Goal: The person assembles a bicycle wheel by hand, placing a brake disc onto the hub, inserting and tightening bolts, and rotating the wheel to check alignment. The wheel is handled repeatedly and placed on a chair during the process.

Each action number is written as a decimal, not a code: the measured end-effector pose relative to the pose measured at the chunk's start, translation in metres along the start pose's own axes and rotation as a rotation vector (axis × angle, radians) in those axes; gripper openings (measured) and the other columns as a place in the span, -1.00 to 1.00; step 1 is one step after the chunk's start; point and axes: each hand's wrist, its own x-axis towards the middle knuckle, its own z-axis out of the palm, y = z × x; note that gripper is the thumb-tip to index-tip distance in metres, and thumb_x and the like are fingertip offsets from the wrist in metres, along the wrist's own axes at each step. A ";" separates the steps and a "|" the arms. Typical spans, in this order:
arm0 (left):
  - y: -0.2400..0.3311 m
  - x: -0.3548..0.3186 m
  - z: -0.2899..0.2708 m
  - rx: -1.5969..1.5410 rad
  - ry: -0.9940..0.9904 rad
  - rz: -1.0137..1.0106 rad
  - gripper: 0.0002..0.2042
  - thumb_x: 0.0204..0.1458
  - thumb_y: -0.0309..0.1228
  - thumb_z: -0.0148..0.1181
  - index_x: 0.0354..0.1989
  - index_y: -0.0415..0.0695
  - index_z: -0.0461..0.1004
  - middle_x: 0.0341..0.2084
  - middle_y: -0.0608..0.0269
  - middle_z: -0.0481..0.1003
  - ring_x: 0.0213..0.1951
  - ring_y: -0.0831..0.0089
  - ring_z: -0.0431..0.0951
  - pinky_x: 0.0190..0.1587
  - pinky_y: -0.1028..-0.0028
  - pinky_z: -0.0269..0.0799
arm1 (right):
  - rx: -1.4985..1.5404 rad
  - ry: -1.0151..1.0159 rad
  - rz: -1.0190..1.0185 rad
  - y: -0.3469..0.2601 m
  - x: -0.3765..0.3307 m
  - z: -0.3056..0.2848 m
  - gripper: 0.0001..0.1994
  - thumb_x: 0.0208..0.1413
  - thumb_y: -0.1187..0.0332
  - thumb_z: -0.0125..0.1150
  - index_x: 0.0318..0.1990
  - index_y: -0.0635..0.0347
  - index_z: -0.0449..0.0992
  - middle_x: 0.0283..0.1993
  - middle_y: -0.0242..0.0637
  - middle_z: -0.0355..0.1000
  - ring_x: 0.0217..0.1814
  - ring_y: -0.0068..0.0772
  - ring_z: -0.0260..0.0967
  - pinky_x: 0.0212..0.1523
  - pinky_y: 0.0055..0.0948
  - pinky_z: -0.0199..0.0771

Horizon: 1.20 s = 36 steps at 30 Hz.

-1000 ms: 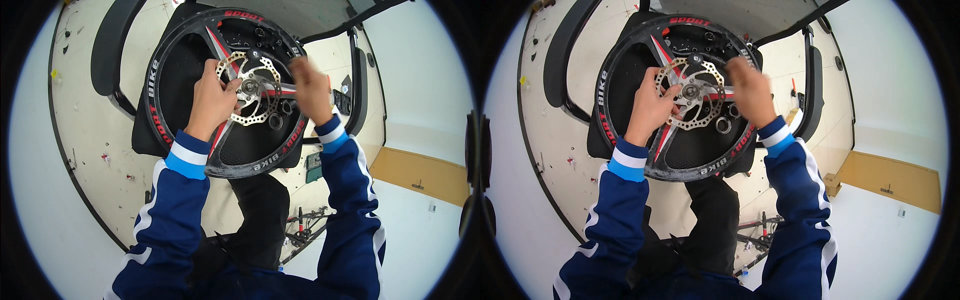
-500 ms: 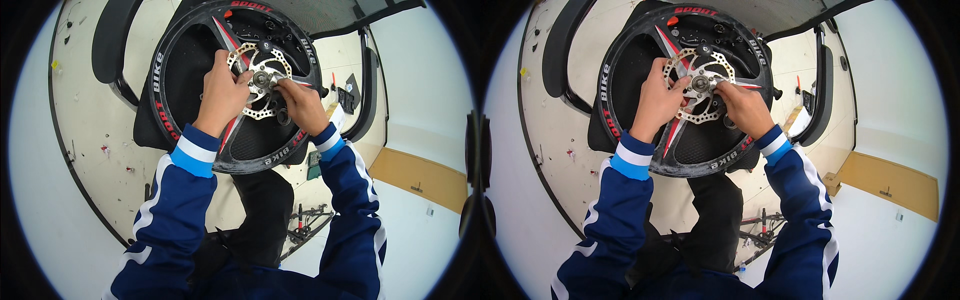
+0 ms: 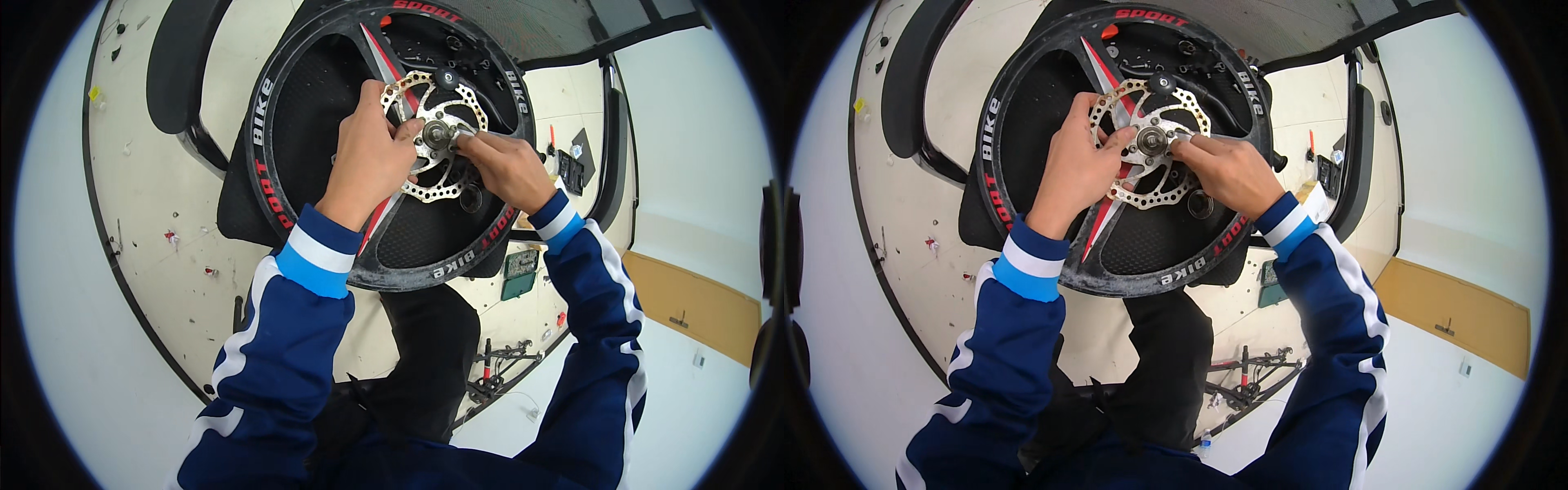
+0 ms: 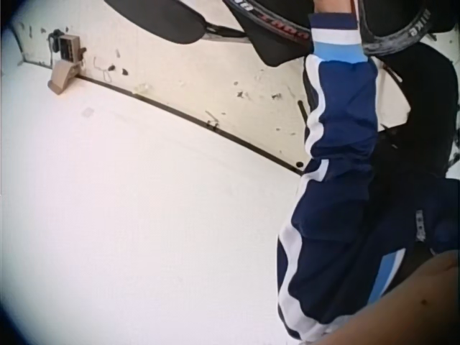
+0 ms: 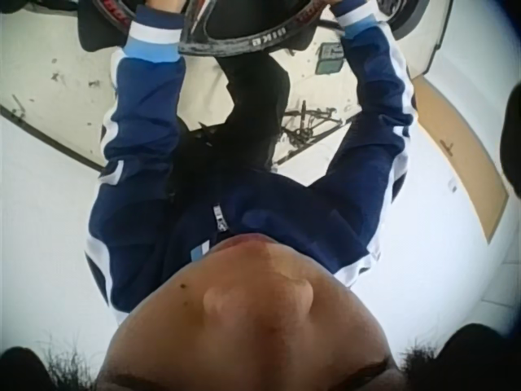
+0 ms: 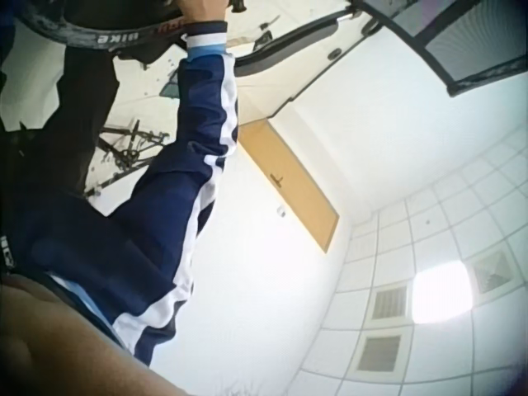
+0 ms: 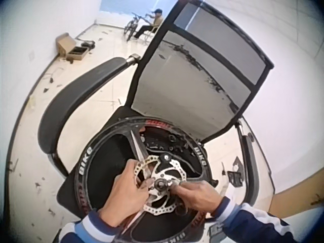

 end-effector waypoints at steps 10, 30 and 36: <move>-0.002 0.003 0.001 -0.068 -0.001 -0.062 -0.66 0.10 -0.53 0.22 -0.02 -0.34 0.26 -0.54 -0.09 0.53 -0.55 0.12 0.65 -0.59 0.28 0.56 | -0.148 -0.121 -0.315 0.030 0.019 -0.010 -0.66 -0.05 0.53 0.19 -0.05 0.09 0.42 -0.35 -0.32 0.36 -0.33 -0.26 0.43 -0.30 -0.32 0.51; -0.010 0.017 0.030 -0.041 0.371 0.065 -0.79 0.17 -0.36 0.19 -0.39 -0.27 0.46 -0.58 0.04 0.58 -0.47 0.11 0.64 -0.39 0.31 0.47 | -0.305 -0.173 -0.790 0.046 0.050 -0.032 -0.72 -0.09 0.44 0.23 -0.16 0.11 0.45 -0.42 -0.36 0.27 -0.39 -0.36 0.32 -0.36 -0.40 0.45; -0.011 0.016 0.032 -0.086 0.439 0.038 -0.80 0.17 -0.36 0.19 -0.36 -0.28 0.50 -0.56 0.08 0.61 -0.48 0.21 0.66 -0.38 0.37 0.48 | -0.229 -0.186 -0.667 0.038 0.047 -0.030 -0.72 -0.08 0.47 0.22 -0.14 0.15 0.45 -0.41 -0.33 0.29 -0.41 -0.33 0.35 -0.38 -0.37 0.44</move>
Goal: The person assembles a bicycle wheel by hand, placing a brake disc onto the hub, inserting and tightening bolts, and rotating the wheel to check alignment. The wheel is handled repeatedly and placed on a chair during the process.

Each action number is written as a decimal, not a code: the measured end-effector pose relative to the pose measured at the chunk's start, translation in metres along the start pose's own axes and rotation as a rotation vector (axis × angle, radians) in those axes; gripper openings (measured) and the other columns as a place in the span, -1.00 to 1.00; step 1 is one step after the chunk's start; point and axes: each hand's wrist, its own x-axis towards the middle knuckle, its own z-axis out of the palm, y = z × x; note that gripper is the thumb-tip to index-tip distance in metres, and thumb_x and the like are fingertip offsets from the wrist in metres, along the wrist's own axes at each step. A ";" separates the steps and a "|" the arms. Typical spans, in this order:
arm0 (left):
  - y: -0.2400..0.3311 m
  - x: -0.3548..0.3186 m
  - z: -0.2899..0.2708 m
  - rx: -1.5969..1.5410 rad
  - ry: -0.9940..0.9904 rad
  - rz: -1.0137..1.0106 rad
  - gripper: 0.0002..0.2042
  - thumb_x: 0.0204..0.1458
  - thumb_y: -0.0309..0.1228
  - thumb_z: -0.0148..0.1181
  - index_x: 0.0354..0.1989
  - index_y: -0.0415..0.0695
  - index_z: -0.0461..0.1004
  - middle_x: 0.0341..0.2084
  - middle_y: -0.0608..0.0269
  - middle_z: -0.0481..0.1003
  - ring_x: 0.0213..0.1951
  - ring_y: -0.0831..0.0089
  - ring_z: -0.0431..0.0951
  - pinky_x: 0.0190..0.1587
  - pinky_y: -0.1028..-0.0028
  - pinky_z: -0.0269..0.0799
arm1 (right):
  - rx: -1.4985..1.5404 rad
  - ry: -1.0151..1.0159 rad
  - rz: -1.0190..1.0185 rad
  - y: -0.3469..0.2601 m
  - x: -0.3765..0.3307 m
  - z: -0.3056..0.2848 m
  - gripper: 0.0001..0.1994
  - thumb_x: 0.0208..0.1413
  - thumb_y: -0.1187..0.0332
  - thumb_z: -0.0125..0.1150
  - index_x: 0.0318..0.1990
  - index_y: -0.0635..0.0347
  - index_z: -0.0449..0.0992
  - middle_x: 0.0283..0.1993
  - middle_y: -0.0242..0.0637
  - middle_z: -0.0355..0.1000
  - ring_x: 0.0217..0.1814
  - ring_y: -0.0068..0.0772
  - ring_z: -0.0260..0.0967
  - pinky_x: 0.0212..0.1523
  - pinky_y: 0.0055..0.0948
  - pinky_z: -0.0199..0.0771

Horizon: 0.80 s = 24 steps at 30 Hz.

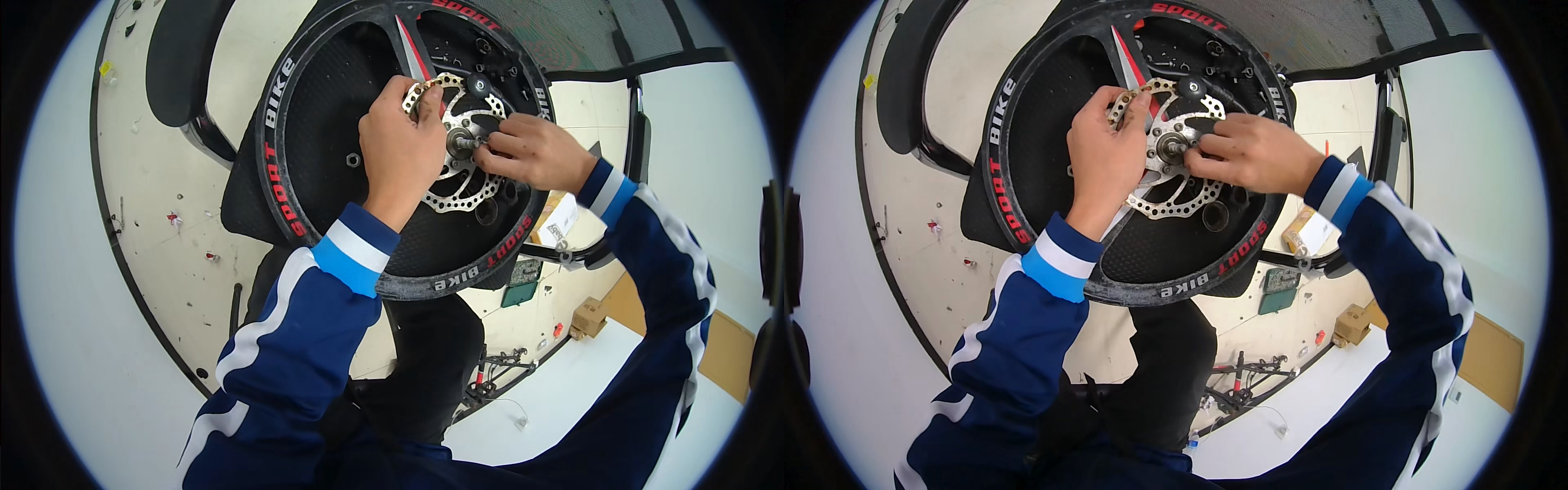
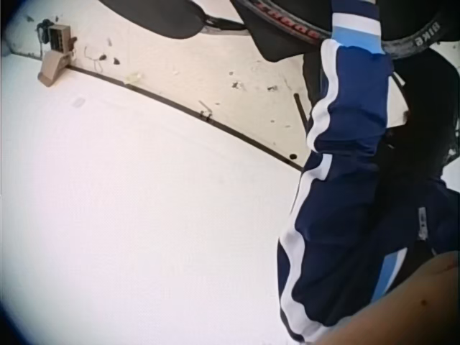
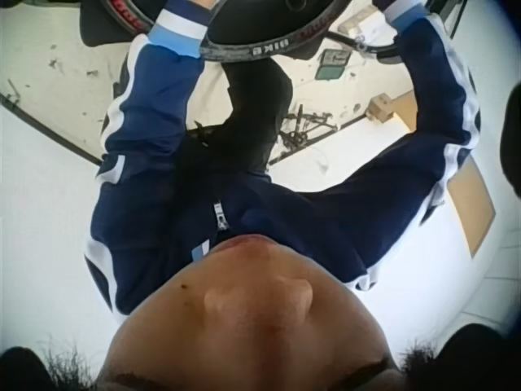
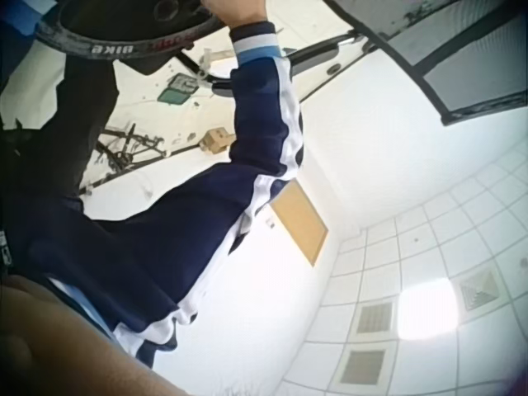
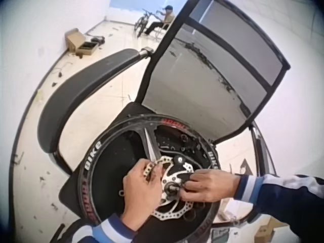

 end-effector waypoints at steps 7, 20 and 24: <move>-0.003 -0.005 0.003 -0.063 0.074 -0.026 -0.79 0.18 -0.35 0.19 -0.34 -0.29 0.53 -0.53 0.09 0.62 -0.47 0.31 0.66 -0.37 0.42 0.48 | 0.193 0.091 0.441 -0.045 -0.008 0.018 -0.68 -0.07 0.56 0.16 -0.08 0.21 0.42 -0.36 -0.23 0.37 -0.39 -0.18 0.44 -0.35 -0.25 0.50; -0.006 -0.006 0.007 -0.114 0.099 -0.015 -0.73 0.17 -0.32 0.23 -0.36 -0.34 0.52 -0.57 0.08 0.59 -0.51 0.38 0.61 -0.39 0.42 0.44 | 0.220 0.295 0.774 -0.082 0.000 0.031 -0.75 0.03 0.59 0.12 -0.11 0.18 0.45 -0.33 -0.16 0.46 -0.37 -0.05 0.49 -0.39 -0.22 0.47; -0.006 -0.012 0.005 -0.288 0.107 -0.064 -0.74 0.20 -0.35 0.20 -0.38 -0.35 0.48 -0.54 0.16 0.56 -0.48 0.52 0.53 -0.38 0.47 0.40 | 0.182 0.178 0.712 -0.074 -0.004 0.012 -0.75 0.06 0.51 0.13 -0.07 0.15 0.44 -0.26 -0.18 0.48 -0.29 -0.08 0.51 -0.33 -0.24 0.51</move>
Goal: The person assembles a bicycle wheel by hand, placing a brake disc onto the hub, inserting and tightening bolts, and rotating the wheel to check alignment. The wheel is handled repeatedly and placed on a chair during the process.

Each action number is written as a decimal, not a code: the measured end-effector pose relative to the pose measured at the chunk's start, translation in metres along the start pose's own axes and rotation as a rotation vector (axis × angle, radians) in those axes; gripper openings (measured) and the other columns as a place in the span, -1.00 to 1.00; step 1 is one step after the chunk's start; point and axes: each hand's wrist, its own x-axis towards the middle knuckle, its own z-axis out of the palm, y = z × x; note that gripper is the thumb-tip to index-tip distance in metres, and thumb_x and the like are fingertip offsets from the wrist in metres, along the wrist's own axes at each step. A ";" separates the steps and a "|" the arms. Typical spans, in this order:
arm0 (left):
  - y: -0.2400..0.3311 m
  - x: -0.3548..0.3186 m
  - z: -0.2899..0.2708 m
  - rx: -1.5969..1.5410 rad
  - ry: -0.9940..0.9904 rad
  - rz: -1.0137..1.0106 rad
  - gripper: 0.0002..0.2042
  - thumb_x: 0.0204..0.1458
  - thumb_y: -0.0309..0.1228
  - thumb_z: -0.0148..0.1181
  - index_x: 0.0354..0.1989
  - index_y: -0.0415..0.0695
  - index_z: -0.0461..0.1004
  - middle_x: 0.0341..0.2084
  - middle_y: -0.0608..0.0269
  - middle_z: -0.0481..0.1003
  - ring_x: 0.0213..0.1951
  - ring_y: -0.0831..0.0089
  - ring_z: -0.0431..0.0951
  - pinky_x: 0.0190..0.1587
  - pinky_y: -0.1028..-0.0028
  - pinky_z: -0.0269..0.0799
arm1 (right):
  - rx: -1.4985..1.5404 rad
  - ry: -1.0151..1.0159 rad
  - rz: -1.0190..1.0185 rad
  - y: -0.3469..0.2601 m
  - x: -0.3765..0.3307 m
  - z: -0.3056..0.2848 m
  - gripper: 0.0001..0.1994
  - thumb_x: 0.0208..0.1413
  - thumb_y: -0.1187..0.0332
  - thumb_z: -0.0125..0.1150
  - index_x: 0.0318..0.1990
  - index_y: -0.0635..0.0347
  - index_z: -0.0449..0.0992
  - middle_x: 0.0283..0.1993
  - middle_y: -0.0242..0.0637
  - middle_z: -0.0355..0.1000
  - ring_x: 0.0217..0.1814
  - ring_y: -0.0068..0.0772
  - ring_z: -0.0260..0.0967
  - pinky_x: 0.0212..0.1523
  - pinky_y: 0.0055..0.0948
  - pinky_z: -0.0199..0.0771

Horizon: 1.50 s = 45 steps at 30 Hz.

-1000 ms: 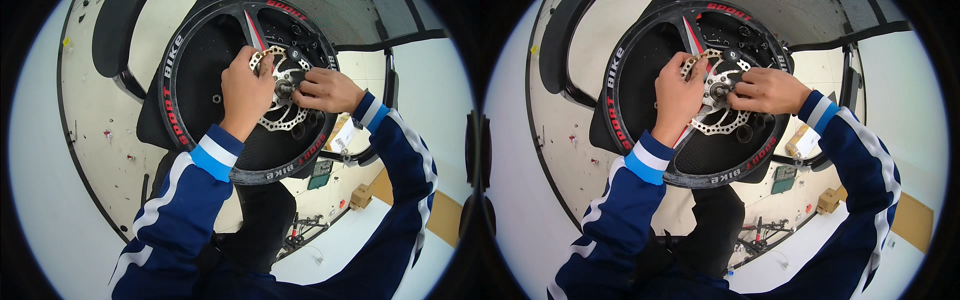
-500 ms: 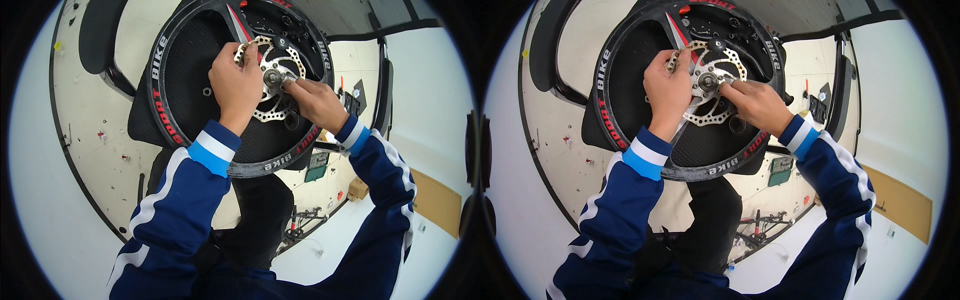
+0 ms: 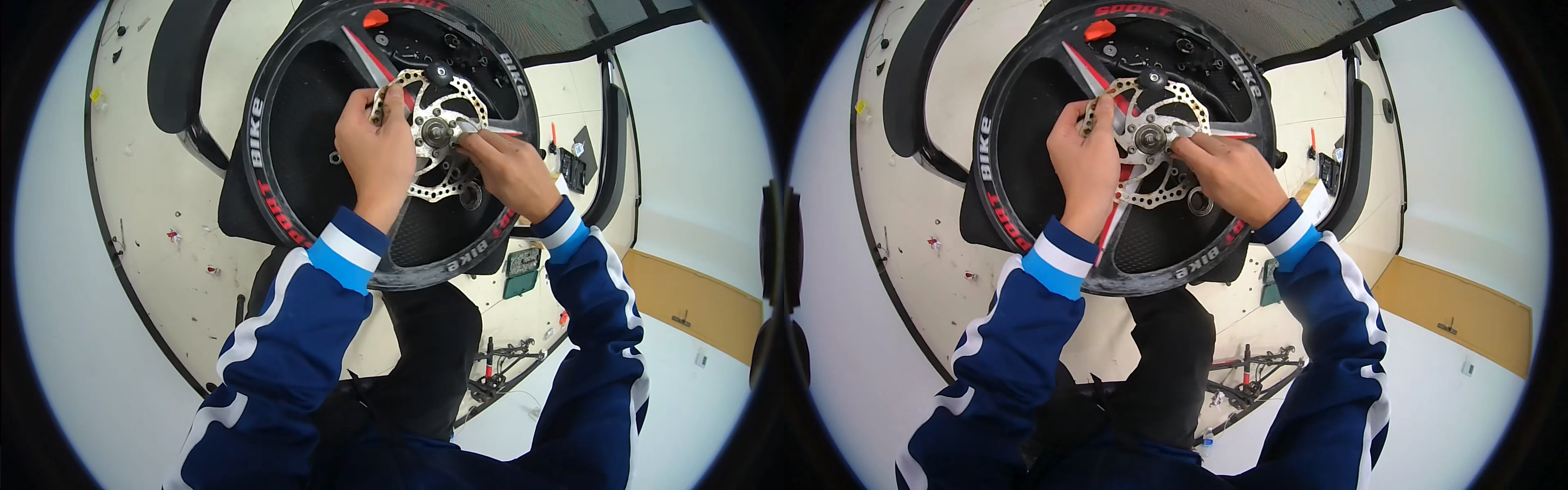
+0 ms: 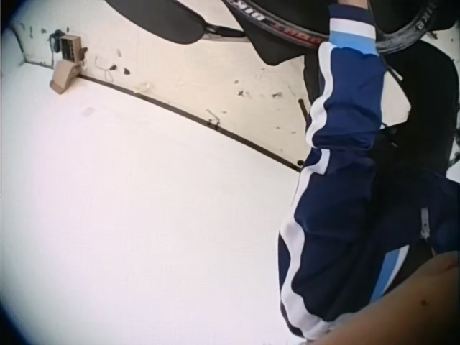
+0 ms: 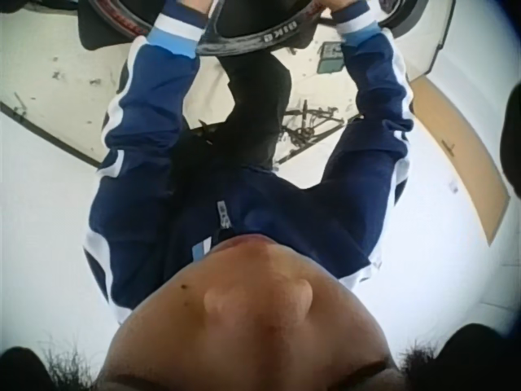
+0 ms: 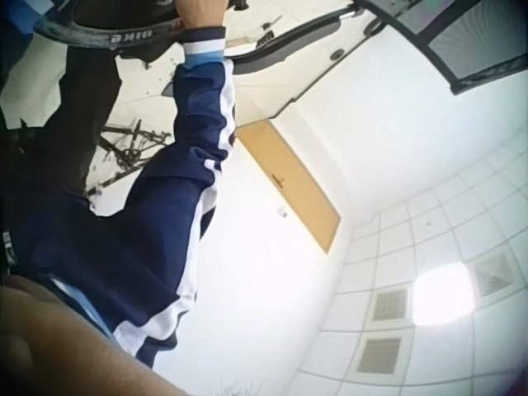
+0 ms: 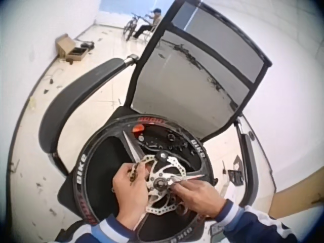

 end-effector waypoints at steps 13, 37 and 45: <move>0.034 -0.036 -0.017 -0.129 -0.061 -0.387 -0.69 0.29 -0.26 0.09 -0.09 -0.29 0.28 -0.56 0.19 0.47 -0.61 0.58 0.46 -0.65 0.58 0.37 | 0.223 -0.011 0.091 0.044 0.003 -0.054 -0.87 0.25 0.44 0.11 -0.10 0.25 0.45 -0.28 0.01 0.53 -0.25 0.05 0.53 -0.26 -0.17 0.53; 0.015 0.006 -0.015 0.220 -0.374 0.089 -0.80 0.12 -0.41 0.26 -0.25 -0.31 0.48 -0.61 0.40 0.44 -0.59 0.72 0.33 -0.55 0.58 0.24 | 0.385 0.085 0.271 -0.027 -0.011 0.002 -0.86 0.23 0.44 0.12 -0.10 0.24 0.44 -0.36 0.03 0.51 -0.34 0.12 0.50 -0.34 -0.15 0.48; 0.013 -0.035 -0.006 0.036 -0.129 -0.033 -0.84 0.21 -0.46 0.11 -0.22 -0.33 0.36 -0.54 0.21 0.47 -0.51 0.54 0.45 -0.42 0.45 0.35 | 0.197 -0.025 0.121 -0.010 -0.014 -0.019 -0.84 0.20 0.48 0.16 -0.09 0.27 0.46 -0.29 0.01 0.53 -0.32 0.09 0.53 -0.31 -0.18 0.54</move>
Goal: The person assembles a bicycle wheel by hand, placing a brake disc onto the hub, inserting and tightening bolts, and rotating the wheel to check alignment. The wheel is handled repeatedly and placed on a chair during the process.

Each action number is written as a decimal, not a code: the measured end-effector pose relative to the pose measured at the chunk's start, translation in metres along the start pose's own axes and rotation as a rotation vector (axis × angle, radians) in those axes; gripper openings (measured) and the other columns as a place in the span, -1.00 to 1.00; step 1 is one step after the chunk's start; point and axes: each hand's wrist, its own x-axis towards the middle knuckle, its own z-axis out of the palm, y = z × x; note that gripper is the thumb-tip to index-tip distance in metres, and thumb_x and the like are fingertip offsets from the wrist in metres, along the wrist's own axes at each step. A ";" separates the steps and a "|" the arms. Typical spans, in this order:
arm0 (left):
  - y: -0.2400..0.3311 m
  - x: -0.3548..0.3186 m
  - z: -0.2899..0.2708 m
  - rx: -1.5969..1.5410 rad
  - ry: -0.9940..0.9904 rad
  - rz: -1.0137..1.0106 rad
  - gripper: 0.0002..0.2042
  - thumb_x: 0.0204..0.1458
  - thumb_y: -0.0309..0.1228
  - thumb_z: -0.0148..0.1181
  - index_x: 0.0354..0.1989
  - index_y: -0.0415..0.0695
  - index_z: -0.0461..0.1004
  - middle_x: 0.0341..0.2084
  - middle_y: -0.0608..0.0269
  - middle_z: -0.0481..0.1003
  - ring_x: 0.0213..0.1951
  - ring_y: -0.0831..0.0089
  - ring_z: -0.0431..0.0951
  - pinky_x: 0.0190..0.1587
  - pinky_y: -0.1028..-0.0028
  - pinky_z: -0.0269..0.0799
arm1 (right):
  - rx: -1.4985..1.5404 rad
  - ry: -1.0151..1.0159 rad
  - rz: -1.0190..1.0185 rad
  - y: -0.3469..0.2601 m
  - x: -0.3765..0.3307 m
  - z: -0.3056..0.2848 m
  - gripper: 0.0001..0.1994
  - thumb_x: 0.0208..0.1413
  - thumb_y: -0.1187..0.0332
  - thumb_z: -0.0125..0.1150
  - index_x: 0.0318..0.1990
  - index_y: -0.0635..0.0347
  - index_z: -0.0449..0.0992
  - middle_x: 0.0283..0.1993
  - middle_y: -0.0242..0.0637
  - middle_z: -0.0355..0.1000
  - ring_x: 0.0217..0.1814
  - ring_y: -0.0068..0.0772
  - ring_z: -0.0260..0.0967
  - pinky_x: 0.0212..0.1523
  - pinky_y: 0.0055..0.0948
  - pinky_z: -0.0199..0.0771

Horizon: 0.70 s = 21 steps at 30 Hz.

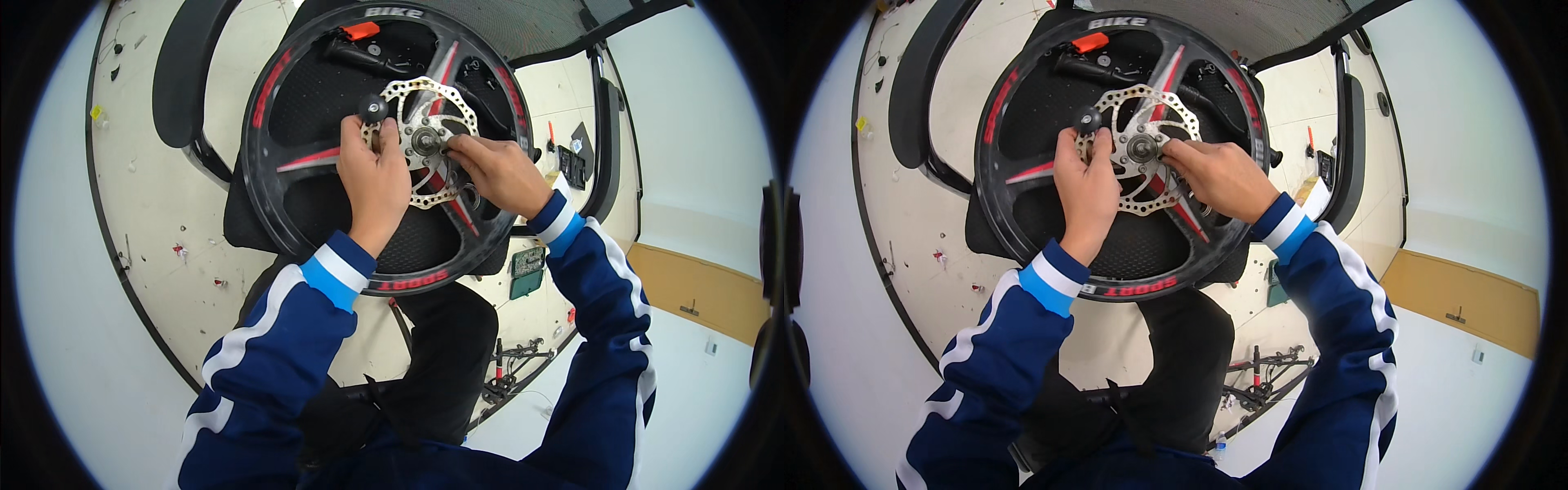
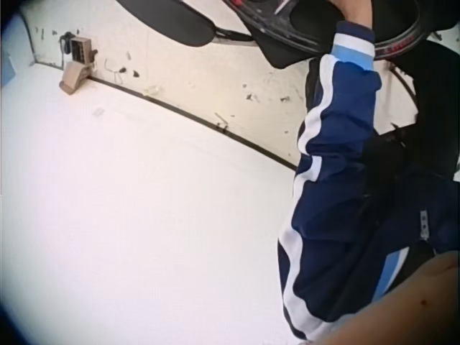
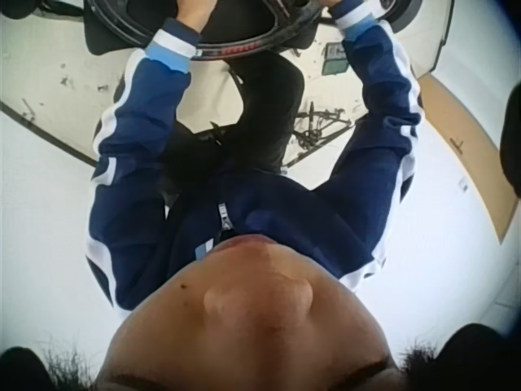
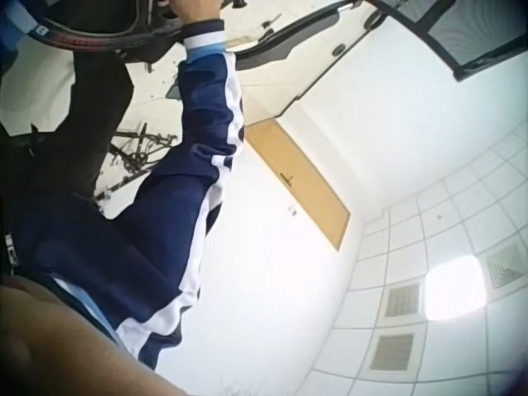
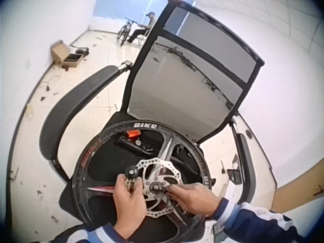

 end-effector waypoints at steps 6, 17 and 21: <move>-0.005 0.008 -0.008 0.001 -0.010 -0.077 -0.85 0.24 -0.43 0.08 -0.20 -0.26 0.32 -0.49 0.23 0.45 -0.61 0.58 0.43 -0.60 0.54 0.37 | 0.007 0.106 -0.077 0.016 0.011 0.008 -0.86 0.20 0.42 0.18 -0.14 0.22 0.46 -0.33 -0.04 0.52 -0.35 0.06 0.51 -0.36 -0.16 0.53; 0.001 0.008 0.000 -0.099 -0.031 -0.107 -0.90 0.25 -0.47 0.03 -0.29 -0.25 0.33 -0.56 0.26 0.45 -0.57 0.61 0.41 -0.51 0.49 0.29 | -0.073 0.025 -0.053 0.017 0.007 0.007 -0.80 0.18 0.52 0.17 -0.05 0.27 0.46 -0.22 -0.05 0.53 -0.28 0.02 0.55 -0.29 -0.23 0.56; -0.001 0.011 -0.002 -0.064 -0.042 -0.066 -0.89 0.26 -0.47 0.01 -0.28 -0.26 0.34 -0.55 0.25 0.46 -0.53 0.62 0.42 -0.46 0.51 0.29 | -0.111 0.016 -0.105 0.023 0.013 0.005 -0.78 0.15 0.54 0.18 -0.04 0.25 0.45 -0.26 -0.08 0.52 -0.33 -0.01 0.54 -0.33 -0.23 0.55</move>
